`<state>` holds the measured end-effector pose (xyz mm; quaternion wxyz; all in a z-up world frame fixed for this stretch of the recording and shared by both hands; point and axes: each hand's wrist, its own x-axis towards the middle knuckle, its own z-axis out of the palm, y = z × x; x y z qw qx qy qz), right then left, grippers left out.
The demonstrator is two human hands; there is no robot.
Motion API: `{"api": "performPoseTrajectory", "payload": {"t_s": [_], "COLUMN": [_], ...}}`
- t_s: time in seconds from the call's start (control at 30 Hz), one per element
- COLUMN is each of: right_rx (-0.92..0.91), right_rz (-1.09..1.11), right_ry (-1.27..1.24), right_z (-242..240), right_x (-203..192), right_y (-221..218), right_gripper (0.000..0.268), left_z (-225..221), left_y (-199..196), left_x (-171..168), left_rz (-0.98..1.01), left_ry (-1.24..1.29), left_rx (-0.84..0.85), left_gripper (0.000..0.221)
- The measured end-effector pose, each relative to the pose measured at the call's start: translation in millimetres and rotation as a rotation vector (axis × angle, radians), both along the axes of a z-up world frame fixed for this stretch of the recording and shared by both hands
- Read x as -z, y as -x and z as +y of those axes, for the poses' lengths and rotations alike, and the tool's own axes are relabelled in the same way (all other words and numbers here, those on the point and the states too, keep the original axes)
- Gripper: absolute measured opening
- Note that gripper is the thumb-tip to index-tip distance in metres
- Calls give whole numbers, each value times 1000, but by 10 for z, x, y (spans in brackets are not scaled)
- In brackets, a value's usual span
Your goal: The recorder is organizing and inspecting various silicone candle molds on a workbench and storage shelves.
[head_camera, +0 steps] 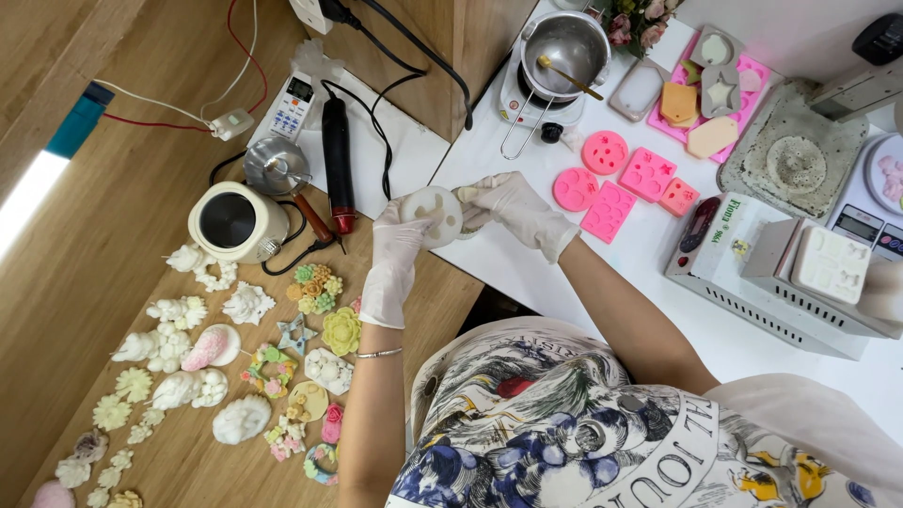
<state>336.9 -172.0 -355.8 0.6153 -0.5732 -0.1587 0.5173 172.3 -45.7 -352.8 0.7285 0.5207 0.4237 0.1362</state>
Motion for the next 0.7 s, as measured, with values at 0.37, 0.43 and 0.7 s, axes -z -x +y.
{"api": "performPoseTrajectory", "payload": {"t_s": [0.37, 0.43, 0.7], "right_rx": [-108, -160, -229], "right_rz": [-90, -92, -222], "right_ry": [84, 85, 150], "right_z": [-129, -147, -89], "right_x": [90, -10, 13], "right_y": [96, 55, 76], "right_gripper": [24, 30, 36], "left_z": [-57, -18, 44], "left_y": [-84, -85, -105], "left_x": [-198, -242, -120], "left_rz": [37, 55, 85], "left_ry": [-56, -42, -78], "left_rx": [-73, -59, 0], "left_gripper": [56, 56, 63]}}
